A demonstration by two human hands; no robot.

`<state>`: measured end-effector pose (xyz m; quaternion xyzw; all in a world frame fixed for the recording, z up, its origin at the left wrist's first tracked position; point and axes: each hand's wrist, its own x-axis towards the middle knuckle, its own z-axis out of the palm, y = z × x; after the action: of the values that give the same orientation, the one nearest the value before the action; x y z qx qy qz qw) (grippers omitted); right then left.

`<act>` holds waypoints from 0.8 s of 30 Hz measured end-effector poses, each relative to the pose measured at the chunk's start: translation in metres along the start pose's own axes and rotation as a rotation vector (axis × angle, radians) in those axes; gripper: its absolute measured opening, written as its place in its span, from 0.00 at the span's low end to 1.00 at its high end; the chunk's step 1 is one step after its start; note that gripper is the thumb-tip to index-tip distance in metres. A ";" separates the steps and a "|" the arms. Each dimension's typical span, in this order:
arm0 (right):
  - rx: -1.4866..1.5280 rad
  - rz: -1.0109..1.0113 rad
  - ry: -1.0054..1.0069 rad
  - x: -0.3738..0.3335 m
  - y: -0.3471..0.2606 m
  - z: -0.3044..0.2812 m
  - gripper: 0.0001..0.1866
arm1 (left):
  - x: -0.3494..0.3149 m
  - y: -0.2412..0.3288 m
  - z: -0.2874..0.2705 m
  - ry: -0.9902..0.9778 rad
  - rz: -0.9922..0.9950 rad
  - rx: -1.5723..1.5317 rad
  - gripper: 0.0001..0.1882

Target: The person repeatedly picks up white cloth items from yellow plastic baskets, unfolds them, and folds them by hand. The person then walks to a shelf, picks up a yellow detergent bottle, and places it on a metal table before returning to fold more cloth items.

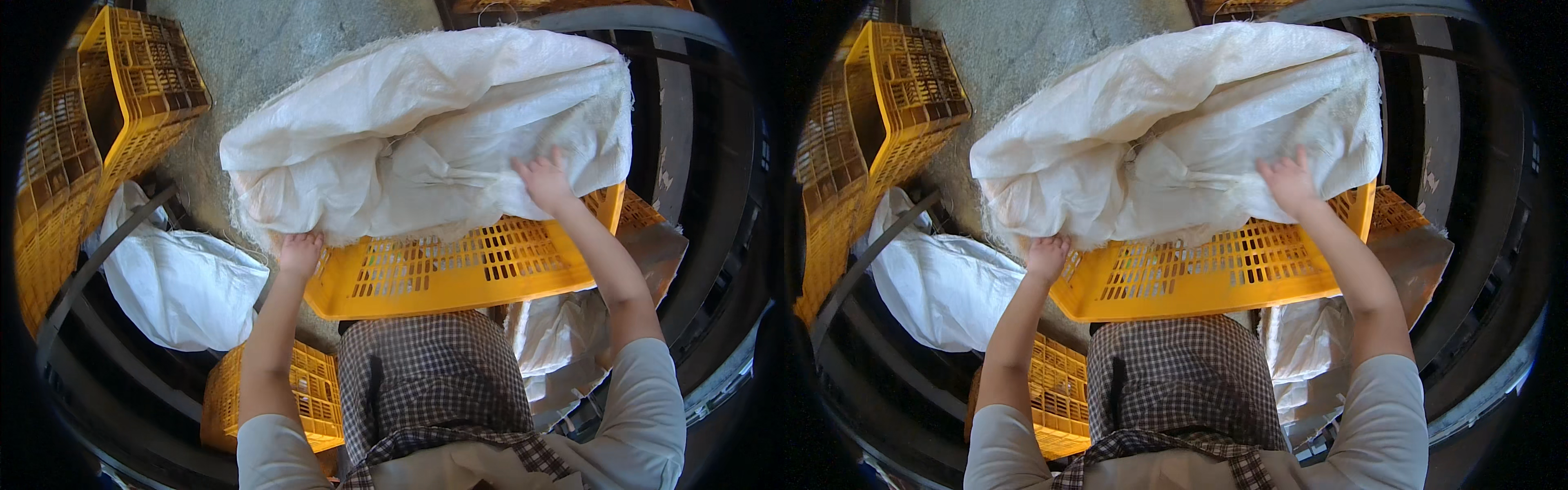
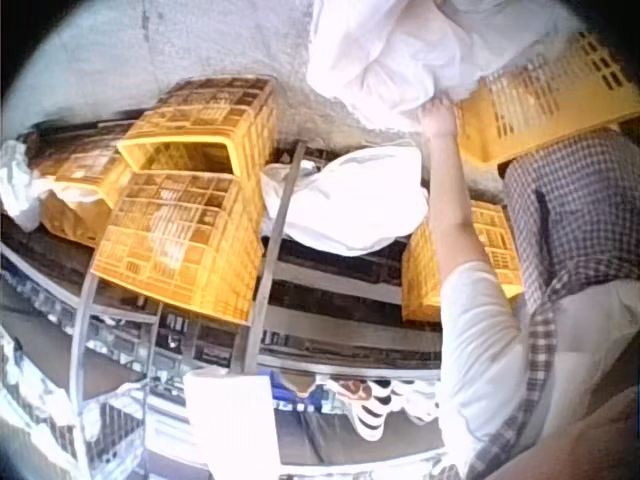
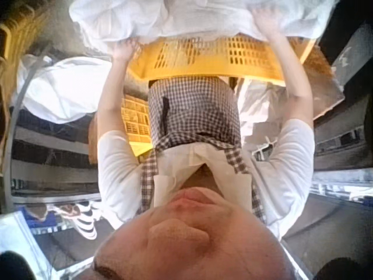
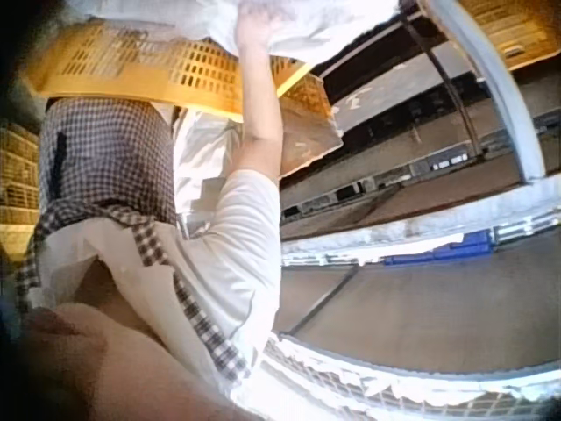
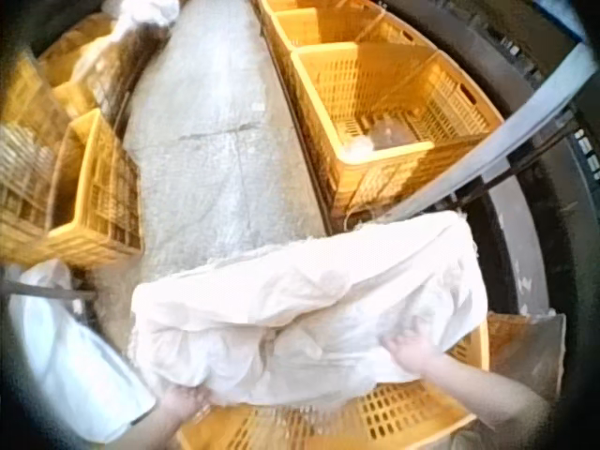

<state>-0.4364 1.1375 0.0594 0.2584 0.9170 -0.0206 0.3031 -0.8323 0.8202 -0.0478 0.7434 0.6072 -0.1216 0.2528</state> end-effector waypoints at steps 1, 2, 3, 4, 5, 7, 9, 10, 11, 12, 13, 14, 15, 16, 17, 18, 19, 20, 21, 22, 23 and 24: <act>0.101 0.093 -0.099 -0.020 0.007 0.004 0.23 | -0.010 -0.002 0.005 -0.055 0.004 -0.029 0.23; 0.225 0.153 -0.124 -0.046 0.011 0.005 0.22 | -0.020 -0.004 0.008 -0.046 0.032 -0.047 0.20; 0.214 0.176 -0.047 -0.078 0.012 0.002 0.21 | -0.043 0.002 0.005 0.117 0.062 -0.077 0.13; 0.223 0.160 0.111 -0.117 0.011 -0.006 0.20 | -0.070 0.007 0.000 0.085 0.107 -0.167 0.11; 0.276 0.177 0.095 -0.153 0.012 -0.014 0.18 | -0.101 0.014 -0.008 0.115 0.138 -0.286 0.10; 0.147 0.288 0.159 -0.225 0.002 -0.028 0.15 | -0.166 0.021 -0.024 -0.114 0.081 -0.350 0.17; 0.096 0.389 0.128 -0.279 -0.011 -0.035 0.14 | -0.202 0.034 -0.021 -0.135 -0.035 -0.305 0.17; 0.076 0.358 0.091 -0.293 -0.019 -0.030 0.14 | -0.208 0.039 -0.013 -0.267 -0.113 -0.278 0.17; 0.077 0.408 0.001 -0.299 -0.020 -0.023 0.14 | -0.206 0.045 0.001 -0.463 -0.190 -0.340 0.20; 0.078 0.436 -0.074 -0.304 -0.024 -0.015 0.15 | -0.201 0.049 0.016 -0.531 -0.157 -0.233 0.22; 0.079 0.475 -0.096 -0.305 -0.026 -0.007 0.16 | -0.193 0.054 0.031 -0.609 -0.133 -0.149 0.25; 0.075 0.503 -0.113 -0.303 -0.025 0.001 0.18 | -0.175 0.060 0.050 -0.692 -0.123 -0.143 0.26; 0.061 0.494 -0.075 -0.299 -0.023 0.008 0.20 | -0.159 0.065 0.066 -0.717 -0.135 -0.115 0.26; 0.053 0.501 -0.163 -0.295 -0.018 0.015 0.20 | -0.152 0.068 0.079 -0.677 -0.122 -0.088 0.26; 0.044 0.494 -0.222 -0.290 -0.013 0.019 0.21 | -0.147 0.067 0.090 -0.783 0.078 0.370 0.26; 0.036 0.522 -0.327 -0.284 -0.006 0.023 0.21 | -0.138 0.061 0.101 -0.787 0.292 0.835 0.26; 0.035 0.498 -0.385 -0.276 0.003 0.027 0.20 | -0.128 0.055 0.110 -0.744 0.506 1.301 0.26; 0.054 0.412 -0.303 -0.267 0.012 0.033 0.19 | -0.119 0.051 0.119 -0.651 0.723 1.766 0.26; 0.077 0.349 -0.263 -0.254 0.022 0.040 0.18 | -0.111 0.045 0.127 -0.503 0.924 2.231 0.25; 0.075 0.285 -0.233 -0.240 0.032 0.047 0.17 | -0.103 0.041 0.134 -0.270 1.136 2.598 0.26; 0.100 0.235 -0.212 -0.225 0.042 0.056 0.16 | -0.095 0.034 0.141 -0.204 1.271 2.926 0.25; 0.113 0.215 -0.204 -0.209 0.050 0.066 0.16 | -0.088 0.030 0.148 -0.144 1.372 3.070 0.24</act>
<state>-0.2339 1.0714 0.1299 0.3681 0.8461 -0.0657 0.3799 -0.8051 0.6644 -0.1224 -0.3869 0.4901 0.4659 0.6270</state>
